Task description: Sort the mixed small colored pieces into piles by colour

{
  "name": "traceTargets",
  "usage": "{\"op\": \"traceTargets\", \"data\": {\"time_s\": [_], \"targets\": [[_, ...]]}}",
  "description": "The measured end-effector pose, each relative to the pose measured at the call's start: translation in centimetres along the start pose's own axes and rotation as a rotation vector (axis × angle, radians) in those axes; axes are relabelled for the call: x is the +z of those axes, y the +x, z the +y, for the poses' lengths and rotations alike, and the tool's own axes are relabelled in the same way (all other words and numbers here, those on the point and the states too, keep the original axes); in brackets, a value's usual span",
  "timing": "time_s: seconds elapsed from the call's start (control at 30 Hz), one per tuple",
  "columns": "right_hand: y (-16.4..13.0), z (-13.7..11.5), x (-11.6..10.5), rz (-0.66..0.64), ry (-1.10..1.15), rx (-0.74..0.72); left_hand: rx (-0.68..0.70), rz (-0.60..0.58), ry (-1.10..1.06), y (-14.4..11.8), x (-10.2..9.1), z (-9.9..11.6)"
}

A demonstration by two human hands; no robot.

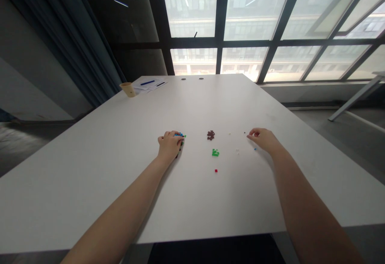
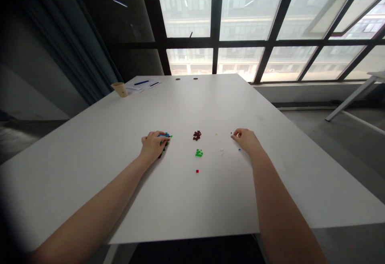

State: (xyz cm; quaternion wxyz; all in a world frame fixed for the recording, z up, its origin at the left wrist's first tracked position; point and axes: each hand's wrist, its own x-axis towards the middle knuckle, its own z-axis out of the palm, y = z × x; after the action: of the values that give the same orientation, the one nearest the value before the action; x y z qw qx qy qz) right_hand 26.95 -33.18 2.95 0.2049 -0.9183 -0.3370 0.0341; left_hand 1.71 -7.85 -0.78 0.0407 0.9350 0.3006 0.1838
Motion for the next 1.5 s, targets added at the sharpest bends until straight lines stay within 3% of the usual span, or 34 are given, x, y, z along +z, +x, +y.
{"op": "traceTargets", "data": {"time_s": [0.4, 0.8, 0.97, 1.07, 1.3, 1.4, 1.5], "targets": [[0.0, -0.4, -0.1, 0.02, -0.002, -0.022, -0.093, -0.014, -0.003, 0.2, -0.3, 0.4], [-0.2, -0.8, -0.1, 0.064, 0.041, -0.06, -0.028, 0.063, 0.005, 0.5, -0.1, 0.9], [-0.6, -1.3, -0.7, 0.223, 0.106, -0.069, 0.007, 0.059, -0.268, 0.0, -1.4, 2.4], [-1.3, -3.3, -0.4, 0.281, 0.205, -0.196, 0.028, 0.02, -0.52, -0.9, -2.3, 4.3], [-4.1, -9.3, 2.4, 0.006, 0.515, -0.668, -0.092, -0.222, -1.187, -1.9, -2.2, 7.1], [-4.9, -10.1, 3.5, 0.006, 0.547, -0.708, -0.154, -0.292, -1.353, -2.0, -2.1, 7.2], [-5.3, -10.5, 4.2, 0.061, 0.581, -0.703, -0.169, -0.317, -1.388, -2.0, -2.1, 7.1]]}}
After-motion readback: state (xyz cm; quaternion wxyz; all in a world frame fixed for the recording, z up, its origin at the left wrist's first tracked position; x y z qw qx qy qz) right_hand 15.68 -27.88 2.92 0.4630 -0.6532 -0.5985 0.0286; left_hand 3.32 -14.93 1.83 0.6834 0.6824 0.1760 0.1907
